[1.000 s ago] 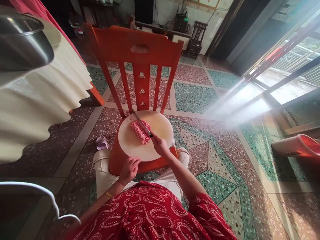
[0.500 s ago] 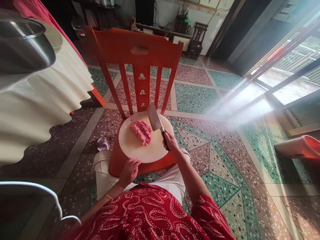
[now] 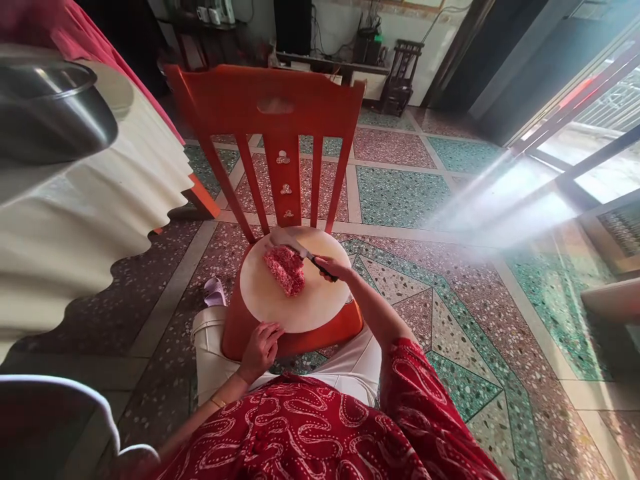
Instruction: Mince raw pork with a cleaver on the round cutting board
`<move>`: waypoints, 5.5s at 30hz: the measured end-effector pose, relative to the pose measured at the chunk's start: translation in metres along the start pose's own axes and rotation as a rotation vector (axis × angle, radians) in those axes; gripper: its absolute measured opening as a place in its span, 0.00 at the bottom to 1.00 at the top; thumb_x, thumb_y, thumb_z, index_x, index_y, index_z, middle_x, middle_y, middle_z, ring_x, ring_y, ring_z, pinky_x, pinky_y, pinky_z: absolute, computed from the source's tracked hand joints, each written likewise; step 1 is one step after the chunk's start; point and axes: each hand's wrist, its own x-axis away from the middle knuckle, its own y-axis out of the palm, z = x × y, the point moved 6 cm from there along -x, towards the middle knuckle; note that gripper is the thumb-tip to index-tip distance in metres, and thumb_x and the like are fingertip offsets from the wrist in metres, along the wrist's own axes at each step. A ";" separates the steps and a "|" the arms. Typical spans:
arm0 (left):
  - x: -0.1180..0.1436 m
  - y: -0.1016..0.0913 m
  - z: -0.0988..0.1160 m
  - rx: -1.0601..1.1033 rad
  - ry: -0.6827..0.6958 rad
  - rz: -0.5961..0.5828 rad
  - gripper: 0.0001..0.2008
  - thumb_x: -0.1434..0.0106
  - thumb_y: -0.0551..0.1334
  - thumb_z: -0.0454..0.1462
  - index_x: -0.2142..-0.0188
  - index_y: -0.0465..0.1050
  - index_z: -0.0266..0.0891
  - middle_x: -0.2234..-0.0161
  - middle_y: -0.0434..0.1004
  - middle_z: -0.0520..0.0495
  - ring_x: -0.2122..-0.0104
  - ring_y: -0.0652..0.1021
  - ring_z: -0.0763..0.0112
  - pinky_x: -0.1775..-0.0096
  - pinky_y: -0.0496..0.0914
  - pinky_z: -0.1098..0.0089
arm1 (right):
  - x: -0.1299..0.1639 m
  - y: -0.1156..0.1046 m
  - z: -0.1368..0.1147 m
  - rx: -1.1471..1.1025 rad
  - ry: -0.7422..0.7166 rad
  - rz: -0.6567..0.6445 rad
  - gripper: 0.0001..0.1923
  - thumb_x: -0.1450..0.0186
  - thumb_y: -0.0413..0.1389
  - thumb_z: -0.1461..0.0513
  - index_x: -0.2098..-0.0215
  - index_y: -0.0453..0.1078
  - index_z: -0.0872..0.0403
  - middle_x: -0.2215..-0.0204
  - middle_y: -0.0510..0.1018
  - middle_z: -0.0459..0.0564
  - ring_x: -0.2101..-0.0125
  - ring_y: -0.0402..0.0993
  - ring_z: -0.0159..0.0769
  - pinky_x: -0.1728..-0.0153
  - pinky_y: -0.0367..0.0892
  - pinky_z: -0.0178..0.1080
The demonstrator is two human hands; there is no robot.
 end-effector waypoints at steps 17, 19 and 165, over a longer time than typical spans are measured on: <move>-0.001 -0.001 0.000 -0.003 0.017 0.010 0.21 0.41 0.52 0.27 0.50 0.68 0.42 0.53 0.71 0.46 0.51 0.69 0.64 0.44 0.60 0.55 | 0.148 0.040 -0.042 0.896 -0.322 0.462 0.23 0.31 0.43 0.55 0.38 0.56 0.43 0.61 0.78 0.48 0.66 0.76 0.35 0.66 0.67 0.33; -0.001 0.000 -0.001 0.008 0.020 0.012 0.21 0.41 0.52 0.27 0.50 0.68 0.42 0.53 0.71 0.46 0.52 0.69 0.65 0.44 0.60 0.55 | 0.143 0.054 -0.056 0.707 -0.419 0.586 0.25 0.31 0.42 0.56 0.36 0.53 0.47 0.59 0.78 0.49 0.63 0.75 0.35 0.63 0.68 0.34; -0.001 -0.001 -0.002 0.026 0.032 -0.026 0.21 0.41 0.51 0.28 0.49 0.67 0.43 0.53 0.71 0.46 0.51 0.68 0.65 0.44 0.60 0.55 | 0.106 0.087 -0.034 0.582 -0.200 0.614 0.23 0.32 0.43 0.57 0.39 0.58 0.47 0.58 0.79 0.49 0.60 0.75 0.38 0.61 0.67 0.35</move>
